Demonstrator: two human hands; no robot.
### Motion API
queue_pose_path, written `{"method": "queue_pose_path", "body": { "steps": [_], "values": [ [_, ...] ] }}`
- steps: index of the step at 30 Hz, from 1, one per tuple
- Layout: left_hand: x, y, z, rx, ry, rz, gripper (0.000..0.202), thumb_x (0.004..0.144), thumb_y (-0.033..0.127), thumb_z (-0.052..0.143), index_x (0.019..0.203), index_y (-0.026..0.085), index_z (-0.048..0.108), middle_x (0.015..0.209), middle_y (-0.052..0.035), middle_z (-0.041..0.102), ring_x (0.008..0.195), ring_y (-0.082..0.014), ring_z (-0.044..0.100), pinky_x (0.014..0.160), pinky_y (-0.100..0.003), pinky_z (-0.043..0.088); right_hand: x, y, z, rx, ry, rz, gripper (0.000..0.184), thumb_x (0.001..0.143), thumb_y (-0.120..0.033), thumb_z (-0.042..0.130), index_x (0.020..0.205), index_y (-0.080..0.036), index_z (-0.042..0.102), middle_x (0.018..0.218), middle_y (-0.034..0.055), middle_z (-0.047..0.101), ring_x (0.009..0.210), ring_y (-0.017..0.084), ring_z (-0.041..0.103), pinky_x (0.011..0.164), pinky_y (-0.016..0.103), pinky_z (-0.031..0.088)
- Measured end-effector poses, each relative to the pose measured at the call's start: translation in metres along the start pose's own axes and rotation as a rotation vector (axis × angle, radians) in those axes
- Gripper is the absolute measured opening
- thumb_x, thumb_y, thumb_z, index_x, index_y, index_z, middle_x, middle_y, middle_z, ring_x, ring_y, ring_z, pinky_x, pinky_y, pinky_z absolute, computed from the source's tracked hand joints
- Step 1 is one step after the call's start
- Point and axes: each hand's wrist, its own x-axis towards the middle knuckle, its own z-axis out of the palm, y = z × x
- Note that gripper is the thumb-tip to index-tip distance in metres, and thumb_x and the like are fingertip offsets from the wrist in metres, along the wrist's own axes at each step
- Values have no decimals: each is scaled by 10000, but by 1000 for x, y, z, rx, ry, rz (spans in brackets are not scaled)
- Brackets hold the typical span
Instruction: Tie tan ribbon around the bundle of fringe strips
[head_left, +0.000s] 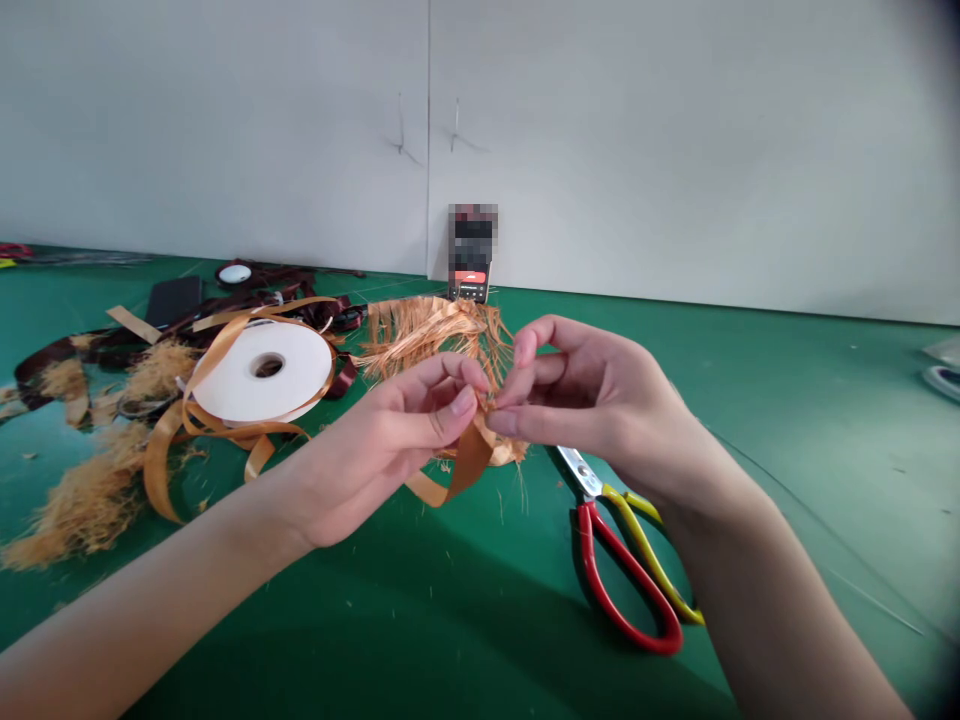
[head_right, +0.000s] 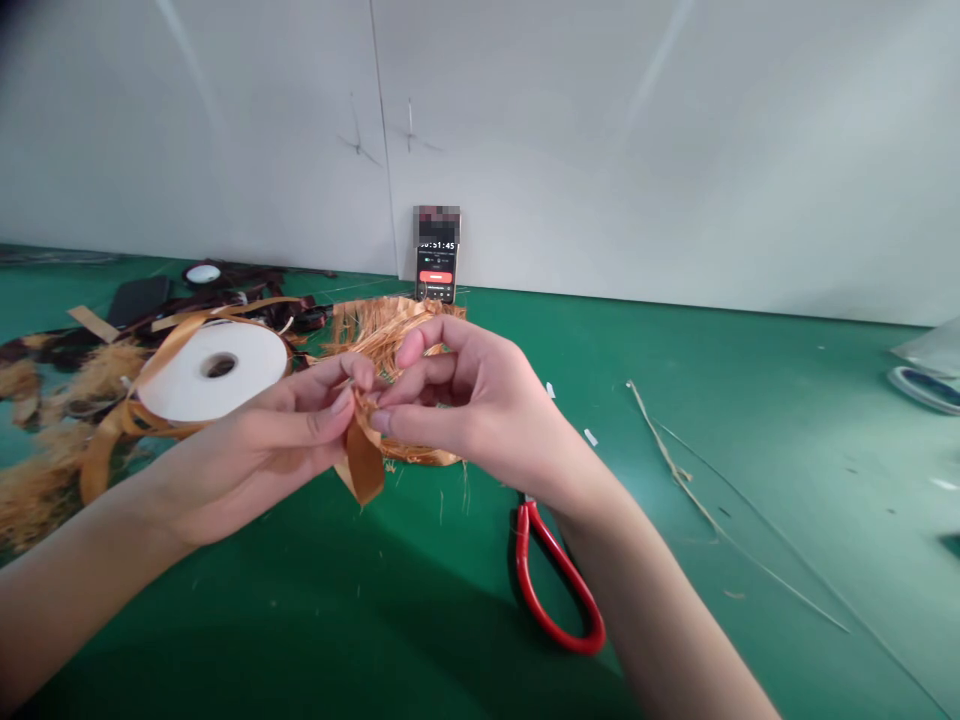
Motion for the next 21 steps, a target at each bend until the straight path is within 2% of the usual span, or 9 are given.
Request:
{"method": "queue_pose_path", "body": {
  "steps": [3, 7, 10, 17, 21],
  "values": [
    [0, 4, 1, 145, 85, 58, 165, 815, 244, 722, 957, 266, 641, 970, 30, 587, 888, -111, 545, 753, -200, 440, 0, 0, -2, -11, 19, -3, 349, 629, -49, 809, 807, -193, 546, 694, -27, 706, 624, 93, 639, 590, 209, 524],
    [-1, 5, -1, 343, 195, 137, 153, 783, 214, 745, 910, 242, 665, 884, 30, 643, 846, -122, 587, 723, -214, 457, 2, 1, -5, -97, 19, -7, 317, 654, -90, 805, 844, -188, 571, 748, -18, 701, 675, 95, 650, 613, 203, 528],
    [0, 4, -2, 430, 226, 180, 187, 767, 171, 742, 929, 239, 676, 833, 31, 654, 819, -125, 599, 722, -221, 461, 2, 2, -6, -201, 60, -45, 291, 684, -144, 795, 876, -185, 581, 800, -1, 696, 736, 114, 660, 642, 219, 538],
    [1, 5, 1, 395, 262, 144, 263, 713, 112, 755, 938, 220, 672, 781, 39, 660, 772, -113, 611, 687, -199, 474, -1, 3, -5, -306, 76, -88, 231, 744, -176, 739, 909, -197, 579, 836, 6, 698, 769, 124, 658, 649, 238, 548],
    [1, 5, 2, 386, 283, 127, 266, 712, 135, 764, 946, 226, 676, 775, 41, 654, 755, -105, 606, 676, -193, 478, -1, 2, -5, -324, 115, -106, 224, 747, -165, 719, 917, -206, 580, 821, 5, 702, 757, 136, 657, 641, 265, 545]
  ]
}}
